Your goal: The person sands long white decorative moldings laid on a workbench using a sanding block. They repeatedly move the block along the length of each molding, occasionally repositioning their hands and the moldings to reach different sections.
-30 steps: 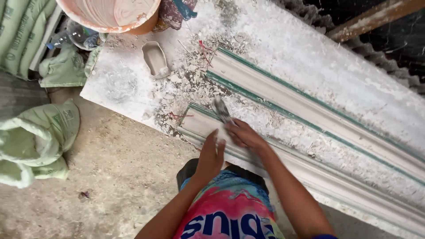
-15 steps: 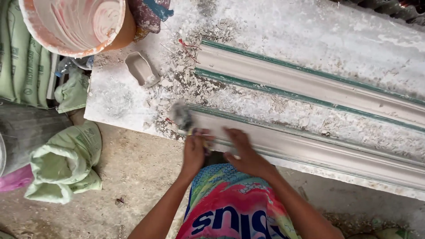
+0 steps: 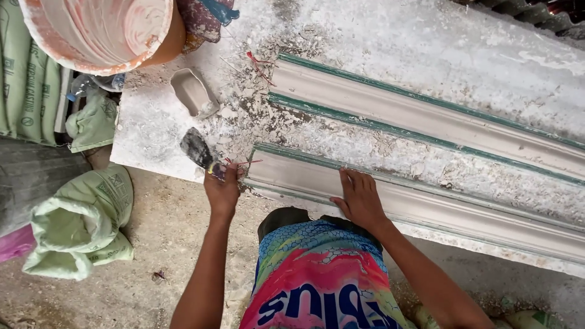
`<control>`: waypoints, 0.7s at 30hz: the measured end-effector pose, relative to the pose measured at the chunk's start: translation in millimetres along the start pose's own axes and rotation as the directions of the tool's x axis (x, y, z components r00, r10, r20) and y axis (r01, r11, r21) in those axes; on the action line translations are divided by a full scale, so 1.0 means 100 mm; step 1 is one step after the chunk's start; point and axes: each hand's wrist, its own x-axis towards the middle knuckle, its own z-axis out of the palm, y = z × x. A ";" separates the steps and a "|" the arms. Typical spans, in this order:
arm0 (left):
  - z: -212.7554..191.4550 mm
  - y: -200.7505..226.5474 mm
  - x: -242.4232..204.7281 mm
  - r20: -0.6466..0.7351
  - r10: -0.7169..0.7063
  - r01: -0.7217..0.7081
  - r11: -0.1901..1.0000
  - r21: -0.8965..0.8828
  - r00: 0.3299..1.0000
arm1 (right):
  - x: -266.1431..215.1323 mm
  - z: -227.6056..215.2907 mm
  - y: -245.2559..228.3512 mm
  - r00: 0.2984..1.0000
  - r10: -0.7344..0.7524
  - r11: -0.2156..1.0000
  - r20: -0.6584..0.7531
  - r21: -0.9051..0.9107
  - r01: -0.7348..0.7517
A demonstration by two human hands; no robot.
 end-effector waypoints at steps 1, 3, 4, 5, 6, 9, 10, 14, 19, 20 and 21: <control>-0.04 -0.03 0.09 -0.015 -0.033 0.031 0.995 -0.095 0.999 | 0.02 0.01 0.00 1.000 -0.014 1.000 -0.017 -0.007 0.014; 0.00 -0.15 0.15 -0.018 -0.029 0.027 0.991 -0.131 0.999 | 0.01 0.01 -0.01 1.000 -0.008 1.000 -0.016 -0.006 0.008; 0.03 -0.21 0.18 -0.025 -0.027 0.022 0.986 -0.166 0.999 | 0.01 0.02 -0.01 1.000 -0.005 1.000 -0.013 -0.004 0.005; 0.03 -0.21 0.20 -0.013 -0.026 0.023 0.987 -0.161 1.000 | 0.03 0.04 -0.02 1.000 0.008 1.000 -0.014 -0.003 -0.008; 0.03 -0.22 0.22 -0.042 -0.037 0.029 0.984 -0.176 0.998 | 0.04 0.06 -0.04 0.999 -0.003 1.000 -0.043 -0.005 0.003; 0.03 -0.21 0.24 -0.054 -0.035 0.026 0.987 -0.158 0.998 | 0.08 0.05 -0.11 0.996 0.003 1.000 -0.084 -0.007 -0.003; 0.01 -0.19 0.23 -0.051 -0.028 0.021 0.992 -0.127 0.998 | 0.09 0.03 -0.14 0.996 0.007 1.000 -0.089 -0.002 -0.008; -0.23 0.02 0.32 0.116 0.024 -0.039 0.991 0.128 0.993 | 0.08 0.11 -0.13 0.997 0.034 0.999 -0.073 0.025 -0.032; -0.21 0.71 0.26 0.435 0.097 -0.390 0.643 0.659 0.895 | 0.00 -0.01 -0.26 0.983 0.138 0.982 -0.118 0.148 -0.120; -0.01 0.91 0.13 0.455 0.095 -0.405 0.640 0.653 0.885 | -0.06 -0.10 -0.22 0.980 0.160 0.979 -0.120 0.146 -0.142; 0.17 1.10 -0.02 0.582 -0.017 -0.421 0.673 0.608 0.813 | -0.14 -0.18 -0.21 0.959 0.226 0.961 -0.170 0.201 -0.191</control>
